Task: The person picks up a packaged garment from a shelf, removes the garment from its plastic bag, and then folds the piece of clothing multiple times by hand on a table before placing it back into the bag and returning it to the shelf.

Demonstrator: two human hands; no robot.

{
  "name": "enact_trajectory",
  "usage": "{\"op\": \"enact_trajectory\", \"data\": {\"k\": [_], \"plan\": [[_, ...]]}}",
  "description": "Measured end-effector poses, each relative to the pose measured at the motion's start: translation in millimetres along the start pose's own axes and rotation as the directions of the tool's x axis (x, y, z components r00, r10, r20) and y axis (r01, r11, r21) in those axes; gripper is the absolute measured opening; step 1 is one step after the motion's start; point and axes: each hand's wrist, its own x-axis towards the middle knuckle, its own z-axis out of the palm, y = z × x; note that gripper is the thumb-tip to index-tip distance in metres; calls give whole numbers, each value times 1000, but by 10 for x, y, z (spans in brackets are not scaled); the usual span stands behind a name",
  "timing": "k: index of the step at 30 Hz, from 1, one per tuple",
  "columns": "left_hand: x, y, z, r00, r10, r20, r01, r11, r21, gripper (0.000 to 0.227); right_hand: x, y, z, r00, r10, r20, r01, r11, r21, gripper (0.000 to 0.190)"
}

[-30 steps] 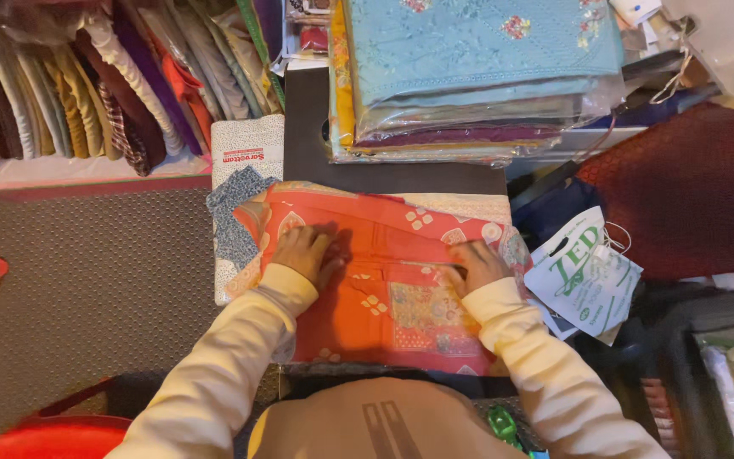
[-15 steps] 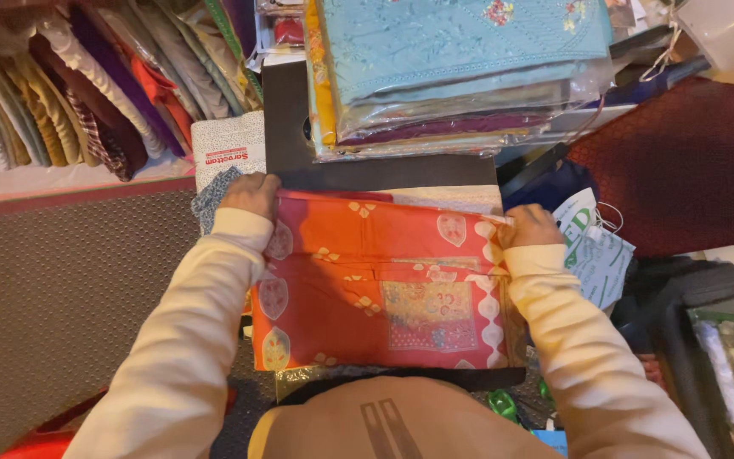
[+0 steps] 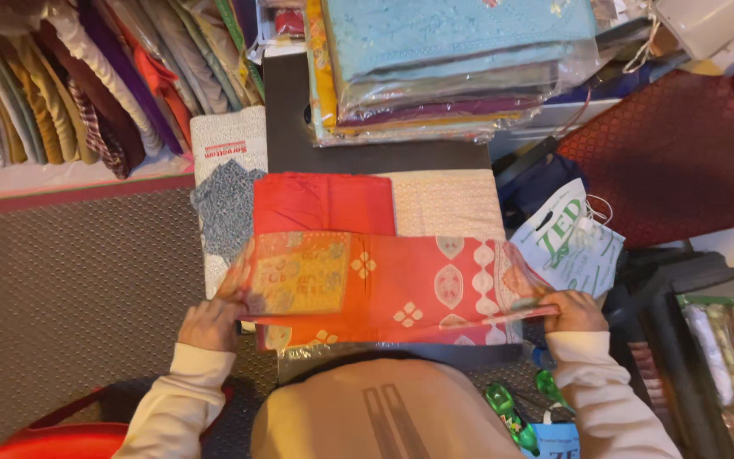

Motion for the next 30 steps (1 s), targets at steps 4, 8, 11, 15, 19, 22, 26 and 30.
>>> {"op": "enact_trajectory", "data": {"k": [4,8,11,15,19,22,26,30], "plan": [[-162,133,96,993,-112,30,115,989,-91,18,-191,354,245,998,29,61,-29,1000,-6,23],[-507,-234,731,654,-547,523,562,814,149,31,-558,1740,1876,454,633,627,-302,772,-560,49],[-1064,-748,1945,274,-704,656,828,519,211,31,69,-127,386,511,519,685,-280,854,-438,52],[-513,91,1003,-120,-325,938,671,-723,-165,55,656,-1882,-525,704,410,579,-415,900,-133,34],[-220,71,1265,15,-114,993,318,-941,-113,100,647,-2793,-59,954,-75,289,-19,951,308,40],[-270,-382,1761,111,-78,991,294,-950,-107,108,562,-3189,183,929,-340,145,253,872,418,72],[-420,-353,1706,306,-365,880,60,-915,-400,68,439,-3339,431,869,-398,295,282,887,365,91],[-174,-199,858,188,-669,719,-72,-739,-669,56,382,-3375,477,856,-385,344,286,909,304,93]]}}
